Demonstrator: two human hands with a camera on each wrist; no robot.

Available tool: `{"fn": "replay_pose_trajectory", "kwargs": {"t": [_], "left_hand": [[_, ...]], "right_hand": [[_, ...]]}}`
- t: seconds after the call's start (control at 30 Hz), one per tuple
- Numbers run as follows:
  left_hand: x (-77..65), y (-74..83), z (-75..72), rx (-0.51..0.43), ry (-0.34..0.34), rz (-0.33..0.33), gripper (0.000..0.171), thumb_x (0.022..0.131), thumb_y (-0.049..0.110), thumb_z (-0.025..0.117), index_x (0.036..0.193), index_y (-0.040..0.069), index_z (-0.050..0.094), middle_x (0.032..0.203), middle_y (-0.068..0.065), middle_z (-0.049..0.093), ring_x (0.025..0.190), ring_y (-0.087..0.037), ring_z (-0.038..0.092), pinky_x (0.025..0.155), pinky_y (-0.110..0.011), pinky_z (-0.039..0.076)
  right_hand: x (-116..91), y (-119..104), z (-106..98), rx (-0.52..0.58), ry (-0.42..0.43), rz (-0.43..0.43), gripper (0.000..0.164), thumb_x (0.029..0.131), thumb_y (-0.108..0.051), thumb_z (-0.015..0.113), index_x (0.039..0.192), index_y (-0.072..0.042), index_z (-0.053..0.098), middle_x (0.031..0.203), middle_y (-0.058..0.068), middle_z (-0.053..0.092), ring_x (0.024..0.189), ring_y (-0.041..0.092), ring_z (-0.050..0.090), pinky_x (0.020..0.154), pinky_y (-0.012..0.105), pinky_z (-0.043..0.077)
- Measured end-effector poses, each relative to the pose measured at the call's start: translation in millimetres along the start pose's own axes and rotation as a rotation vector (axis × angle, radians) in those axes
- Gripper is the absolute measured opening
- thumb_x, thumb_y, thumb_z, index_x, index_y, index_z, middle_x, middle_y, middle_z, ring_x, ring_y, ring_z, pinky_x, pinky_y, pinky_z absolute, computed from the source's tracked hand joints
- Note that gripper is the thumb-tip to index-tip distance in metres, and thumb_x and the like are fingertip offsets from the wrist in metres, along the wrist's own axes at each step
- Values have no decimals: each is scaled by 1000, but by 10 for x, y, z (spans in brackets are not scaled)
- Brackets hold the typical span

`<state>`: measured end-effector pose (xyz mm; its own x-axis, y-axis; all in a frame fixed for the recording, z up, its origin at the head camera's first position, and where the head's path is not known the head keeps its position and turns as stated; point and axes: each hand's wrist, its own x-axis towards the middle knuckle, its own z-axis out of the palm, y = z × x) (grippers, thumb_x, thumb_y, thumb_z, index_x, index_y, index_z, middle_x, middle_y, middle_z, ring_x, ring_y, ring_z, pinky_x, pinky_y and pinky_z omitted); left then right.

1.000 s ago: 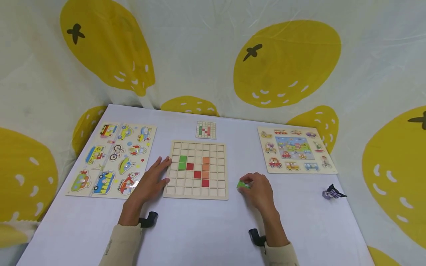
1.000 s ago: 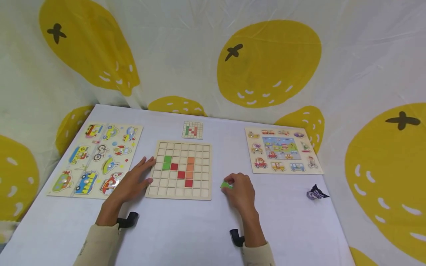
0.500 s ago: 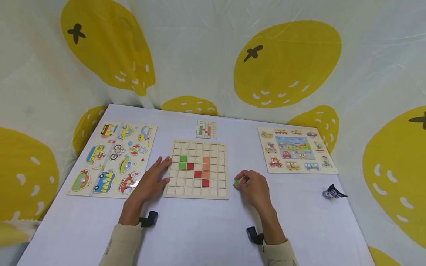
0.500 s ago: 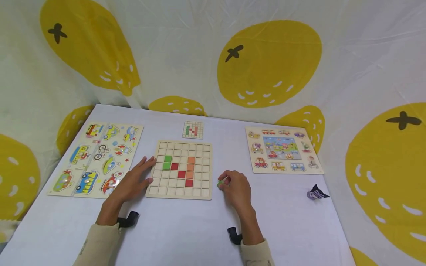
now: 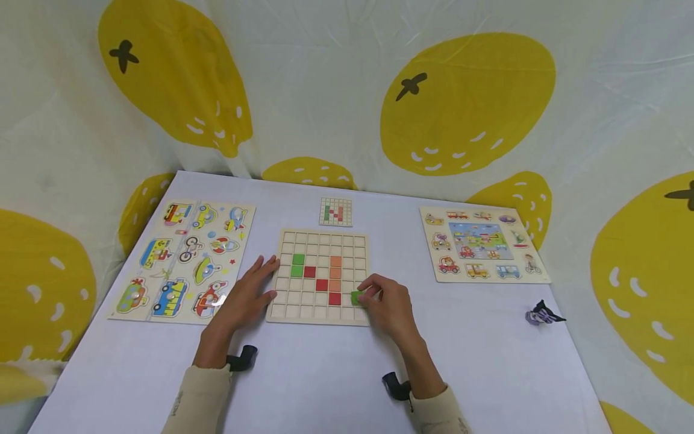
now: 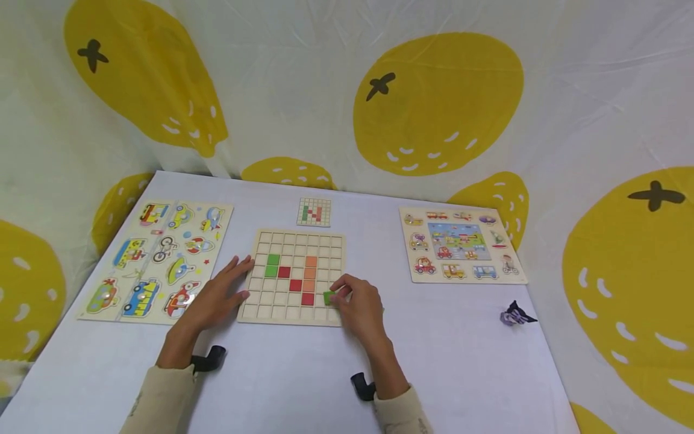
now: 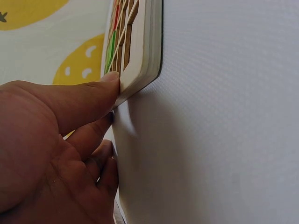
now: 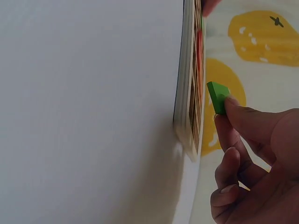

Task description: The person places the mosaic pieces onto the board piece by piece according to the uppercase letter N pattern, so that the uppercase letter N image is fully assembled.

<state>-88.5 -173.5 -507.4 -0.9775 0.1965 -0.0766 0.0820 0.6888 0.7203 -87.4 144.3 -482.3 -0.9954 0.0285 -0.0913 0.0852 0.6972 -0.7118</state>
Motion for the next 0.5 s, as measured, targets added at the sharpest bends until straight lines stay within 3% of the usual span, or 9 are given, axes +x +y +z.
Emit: {"fn": "replay_pose_trajectory", "kwargs": {"t": [0.2, 0.5], "left_hand": [[-3, 0, -1, 0, -1, -3, 72, 98, 3, 70, 164, 11, 41, 175, -11, 32, 166, -42, 16, 128, -68, 24], [-8, -8, 6, -7, -3, 1, 71, 99, 4, 69, 164, 10, 41, 175, -12, 32, 165, -42, 16, 128, -68, 24]], "right_hand": [[15, -172, 144, 21, -21, -42, 15, 88, -11, 85, 94, -23, 77, 76, -4, 67, 67, 18, 52, 59, 29, 39], [77, -438, 405, 22, -65, -117, 15, 87, -15, 87, 91, -21, 74, 70, -7, 65, 68, 13, 55, 62, 29, 40]]}}
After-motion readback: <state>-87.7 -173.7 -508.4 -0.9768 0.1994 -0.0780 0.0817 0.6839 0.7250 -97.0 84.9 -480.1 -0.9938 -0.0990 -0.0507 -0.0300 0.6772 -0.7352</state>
